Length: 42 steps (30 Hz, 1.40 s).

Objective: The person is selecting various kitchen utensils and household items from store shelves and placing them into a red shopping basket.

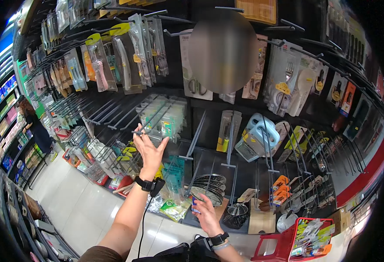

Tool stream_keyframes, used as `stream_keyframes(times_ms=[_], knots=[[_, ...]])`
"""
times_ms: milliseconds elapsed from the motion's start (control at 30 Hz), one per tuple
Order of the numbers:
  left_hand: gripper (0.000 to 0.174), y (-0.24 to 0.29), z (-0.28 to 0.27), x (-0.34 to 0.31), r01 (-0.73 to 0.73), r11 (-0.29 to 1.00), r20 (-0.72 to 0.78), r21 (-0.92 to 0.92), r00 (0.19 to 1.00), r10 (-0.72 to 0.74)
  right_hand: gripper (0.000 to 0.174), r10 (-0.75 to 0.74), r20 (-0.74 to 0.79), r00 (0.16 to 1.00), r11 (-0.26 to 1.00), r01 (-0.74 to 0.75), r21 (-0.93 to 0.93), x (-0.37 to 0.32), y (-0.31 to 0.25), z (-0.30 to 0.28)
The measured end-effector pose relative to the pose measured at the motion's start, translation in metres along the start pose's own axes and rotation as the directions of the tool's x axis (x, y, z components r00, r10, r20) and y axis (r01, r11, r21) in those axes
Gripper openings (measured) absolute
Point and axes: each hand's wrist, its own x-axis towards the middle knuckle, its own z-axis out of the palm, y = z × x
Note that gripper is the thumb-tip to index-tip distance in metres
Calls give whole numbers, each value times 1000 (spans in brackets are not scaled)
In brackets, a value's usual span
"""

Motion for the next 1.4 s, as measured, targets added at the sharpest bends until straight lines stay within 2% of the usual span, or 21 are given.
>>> stream_keyframes(times_ms=[200,300,400,467,567,600,733,800,833,867,900,933,967,1000,1033,1067,1133,1200,1267,1367,1400], knots=[[106,-17,59,17,-28,999,-33,28,999,29,51,-99,-139,985,995,98,-14,-30,-3,-25],[106,-8,71,25,96,995,52,9,994,-97,49,-175,-216,960,984,179,-2,-59,-2,-47],[101,-14,82,27,-8,1000,-18,-8,1000,8,50,-231,-348,909,971,240,-18,-92,-8,-65],[98,-6,75,28,73,995,31,62,997,-75,49,-288,-425,858,956,281,-80,-120,-13,-76],[89,12,54,14,4,1000,-119,-3,993,-5,49,-338,-538,772,935,341,-98,-157,-12,-114],[89,1,60,2,64,997,-113,46,992,-58,49,-344,-562,752,929,361,-86,-168,-14,-123],[66,-9,33,-70,-57,998,-181,9,982,58,44,-307,-674,672,927,371,-53,-199,-13,-166],[43,-31,33,-128,-2,975,-53,-220,999,-10,43,-297,-706,643,927,372,-51,-211,-15,-185],[32,-46,28,-161,-23,979,98,-204,994,44,42,-283,-725,628,930,363,-49,-218,-15,-196],[22,-61,22,-196,-46,981,250,-188,964,94,42,-272,-736,620,931,364,-37,-225,-16,-207],[12,-72,16,-229,264,912,515,-314,854,-70,37,-277,-737,617,940,331,-76,-232,-18,-220],[9,-71,8,-262,242,940,588,-240,807,-57,33,-282,-736,615,948,297,-115,-239,-19,-234],[10,-43,-11,-280,354,921,713,-163,687,-138,28,-289,-740,607,950,276,-144,-246,-21,-252],[14,-36,-15,-305,366,911,729,-188,674,-120,28,-283,-747,602,951,279,-136,-256,-25,-269],[17,-16,-25,-317,339,936,799,-94,587,-133,28,-296,-730,616,953,246,-179,-268,-32,-287],[17,-8,-26,-331,336,937,803,-94,582,-129,29,-307,-712,631,952,212,-223,-280,-41,-307],[19,1,-26,-360,261,965,924,-9,371,-91,28,-295,-779,554,954,129,-270,-303,-73,-337],[20,16,-21,-379,198,980,951,-15,307,-47,30,-402,-759,513,904,91,-417,-321,-89,-409],[20,43,-11,-390,129,991,971,-22,237,-10,33,-288,-848,445,943,-23,-333,-342,-128,-455],[27,101,-6,-395,69,996,998,-59,24,57,34,-243,-914,326,963,-36,-268,-359,-158,-540],[27,114,-4,-400,55,997,999,-53,14,52,35,-216,-934,284,964,-92,-250,-364,-167,-564]])
